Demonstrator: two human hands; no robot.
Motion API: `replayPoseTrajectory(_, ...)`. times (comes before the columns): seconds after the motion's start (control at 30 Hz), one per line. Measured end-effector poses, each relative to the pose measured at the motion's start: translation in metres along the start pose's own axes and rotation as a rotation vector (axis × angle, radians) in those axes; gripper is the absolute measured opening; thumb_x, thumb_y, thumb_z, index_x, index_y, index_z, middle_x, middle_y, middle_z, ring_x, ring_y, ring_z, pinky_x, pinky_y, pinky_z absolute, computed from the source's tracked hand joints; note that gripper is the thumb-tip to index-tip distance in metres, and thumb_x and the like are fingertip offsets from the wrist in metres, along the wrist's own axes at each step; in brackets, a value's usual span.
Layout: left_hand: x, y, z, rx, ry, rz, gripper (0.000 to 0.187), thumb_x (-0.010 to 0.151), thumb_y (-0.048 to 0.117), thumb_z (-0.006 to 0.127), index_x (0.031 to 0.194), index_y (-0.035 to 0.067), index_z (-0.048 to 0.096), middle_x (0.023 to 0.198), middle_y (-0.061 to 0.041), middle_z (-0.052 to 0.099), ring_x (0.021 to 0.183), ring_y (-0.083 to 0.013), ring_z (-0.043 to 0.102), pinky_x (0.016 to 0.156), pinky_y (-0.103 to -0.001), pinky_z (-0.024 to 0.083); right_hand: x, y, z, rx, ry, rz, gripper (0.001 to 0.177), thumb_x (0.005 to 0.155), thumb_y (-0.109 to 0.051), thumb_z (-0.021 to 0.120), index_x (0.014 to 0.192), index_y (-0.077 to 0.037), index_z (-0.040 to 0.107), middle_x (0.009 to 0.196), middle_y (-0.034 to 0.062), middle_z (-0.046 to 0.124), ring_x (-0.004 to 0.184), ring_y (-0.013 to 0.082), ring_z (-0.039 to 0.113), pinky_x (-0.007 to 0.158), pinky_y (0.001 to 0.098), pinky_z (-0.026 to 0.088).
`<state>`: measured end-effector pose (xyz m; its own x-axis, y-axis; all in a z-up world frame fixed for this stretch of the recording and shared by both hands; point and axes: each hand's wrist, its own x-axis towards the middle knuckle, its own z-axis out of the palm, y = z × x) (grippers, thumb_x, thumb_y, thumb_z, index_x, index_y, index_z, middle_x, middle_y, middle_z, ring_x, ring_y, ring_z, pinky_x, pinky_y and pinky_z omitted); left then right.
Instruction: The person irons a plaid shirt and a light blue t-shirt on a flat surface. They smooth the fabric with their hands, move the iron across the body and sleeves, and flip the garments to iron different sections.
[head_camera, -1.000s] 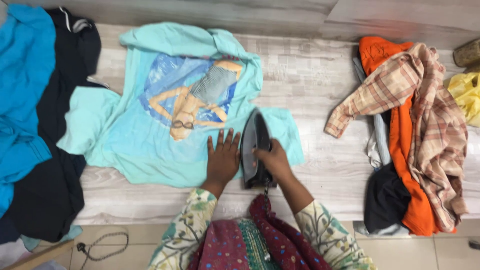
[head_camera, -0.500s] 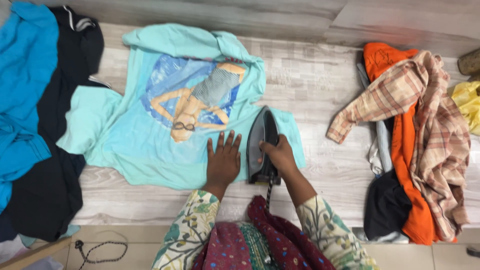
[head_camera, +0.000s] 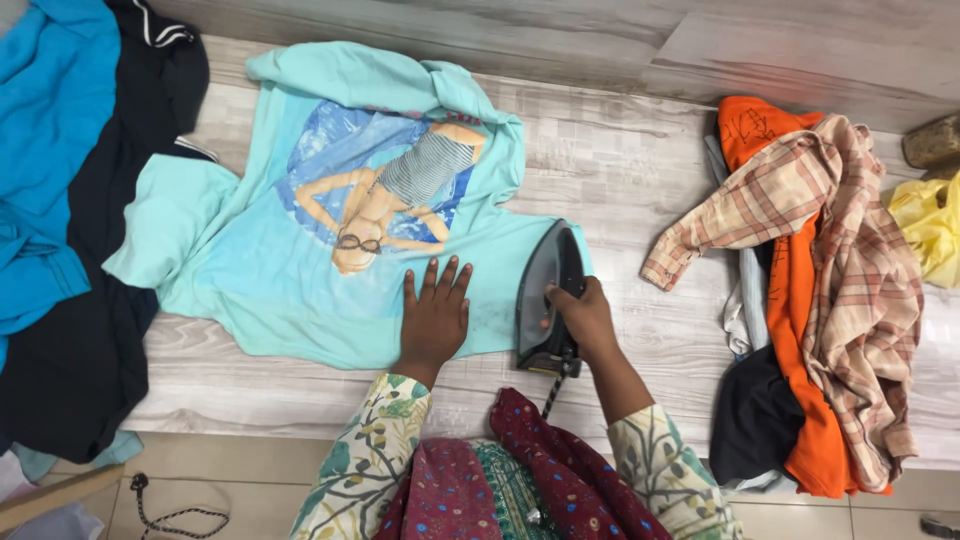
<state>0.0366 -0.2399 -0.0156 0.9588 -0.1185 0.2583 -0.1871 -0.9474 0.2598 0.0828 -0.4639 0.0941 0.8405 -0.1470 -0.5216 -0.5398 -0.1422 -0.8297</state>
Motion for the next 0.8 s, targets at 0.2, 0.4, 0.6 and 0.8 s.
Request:
replayPoseTrajectory(0.2, -0.007, 0.019, 0.010, -0.022, 0.022, -0.014, 0.055, 0.102, 0.031, 0.046, 0.155, 0.017, 0.046, 0.162, -0.009, 0.040, 0.152, -0.0343, 0.031, 0.124, -0.062, 0.013, 0.007, 0.016, -0.036, -0.013, -0.004, -0.017, 0.046, 0.088, -0.015, 0.072, 0.117, 0.011, 0.047, 0.085, 0.0188, 0.065, 0.058, 0.0221, 0.067, 0.047, 0.0334, 0.055)
replayPoseTrajectory(0.4, -0.019, 0.058, 0.024, -0.023, -0.033, -0.031, 0.057, 0.101, 0.034, 0.047, 0.155, 0.015, 0.044, 0.163, -0.010, 0.038, 0.153, -0.0349, 0.028, 0.124, -0.062, 0.011, 0.011, 0.035, -0.090, -0.016, -0.004, 0.000, 0.045, 0.087, -0.013, 0.072, 0.117, 0.010, 0.048, 0.085, 0.0159, 0.065, 0.058, 0.0219, 0.066, 0.047, 0.0333, 0.055)
replayPoseTrajectory(0.6, -0.039, 0.048, 0.007, -0.240, -0.082, 0.035, 0.062, 0.101, 0.038, 0.051, 0.157, 0.013, 0.041, 0.166, -0.014, 0.033, 0.154, -0.0387, 0.022, 0.121, -0.065, 0.007, -0.003, 0.052, -0.144, 0.074, 0.061, 0.026, 0.037, 0.088, -0.013, 0.071, 0.113, 0.009, 0.054, 0.082, 0.0128, 0.063, 0.059, 0.0211, 0.067, 0.046, 0.0345, 0.055)
replayPoseTrajectory(0.8, -0.081, -0.023, -0.033, -0.111, -0.170, -0.033, 0.072, 0.095, 0.048, 0.057, 0.156, 0.017, 0.036, 0.165, -0.012, 0.027, 0.153, -0.0425, 0.016, 0.119, -0.068, 0.005, -0.020, 0.042, -0.105, 0.199, 0.092, -0.083, 0.025, 0.088, -0.011, 0.073, 0.103, 0.006, 0.061, 0.082, 0.0128, 0.066, 0.059, 0.0216, 0.068, 0.051, 0.0335, 0.057)
